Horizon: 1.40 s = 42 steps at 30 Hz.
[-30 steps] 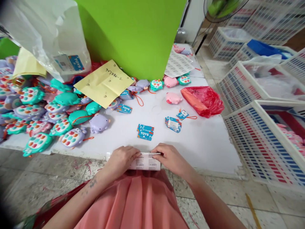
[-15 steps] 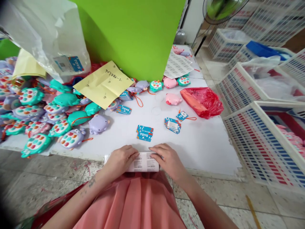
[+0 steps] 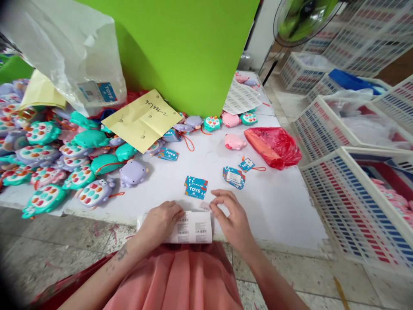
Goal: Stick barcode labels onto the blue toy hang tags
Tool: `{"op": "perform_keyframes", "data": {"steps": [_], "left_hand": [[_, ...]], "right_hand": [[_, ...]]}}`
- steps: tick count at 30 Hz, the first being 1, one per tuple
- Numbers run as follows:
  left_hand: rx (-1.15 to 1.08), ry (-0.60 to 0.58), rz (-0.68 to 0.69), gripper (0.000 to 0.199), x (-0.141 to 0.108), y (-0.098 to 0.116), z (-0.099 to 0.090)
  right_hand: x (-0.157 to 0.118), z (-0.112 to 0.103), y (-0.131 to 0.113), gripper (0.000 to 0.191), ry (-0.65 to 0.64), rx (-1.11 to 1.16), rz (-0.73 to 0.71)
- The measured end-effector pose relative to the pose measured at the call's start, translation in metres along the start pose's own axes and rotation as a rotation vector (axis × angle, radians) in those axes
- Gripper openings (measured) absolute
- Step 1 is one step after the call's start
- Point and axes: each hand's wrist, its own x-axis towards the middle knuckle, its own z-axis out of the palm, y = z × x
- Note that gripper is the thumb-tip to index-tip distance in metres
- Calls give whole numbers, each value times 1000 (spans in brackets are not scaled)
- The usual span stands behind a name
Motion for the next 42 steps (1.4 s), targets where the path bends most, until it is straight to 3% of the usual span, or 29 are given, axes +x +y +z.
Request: {"op": "perform_keyframes", "data": {"steps": [4, 7, 13, 42], "left_hand": [[57, 122, 256, 15, -1, 3, 9], [80, 187, 340, 13, 1, 3, 15], [89, 179, 353, 14, 3, -1, 24], [98, 177, 361, 15, 5, 0, 19]], "right_hand": [[31, 10, 11, 12, -4, 34, 92], [46, 25, 17, 12, -55, 15, 89], [52, 39, 25, 12, -105, -42, 75], [50, 44, 25, 9, -45, -94, 44]]}}
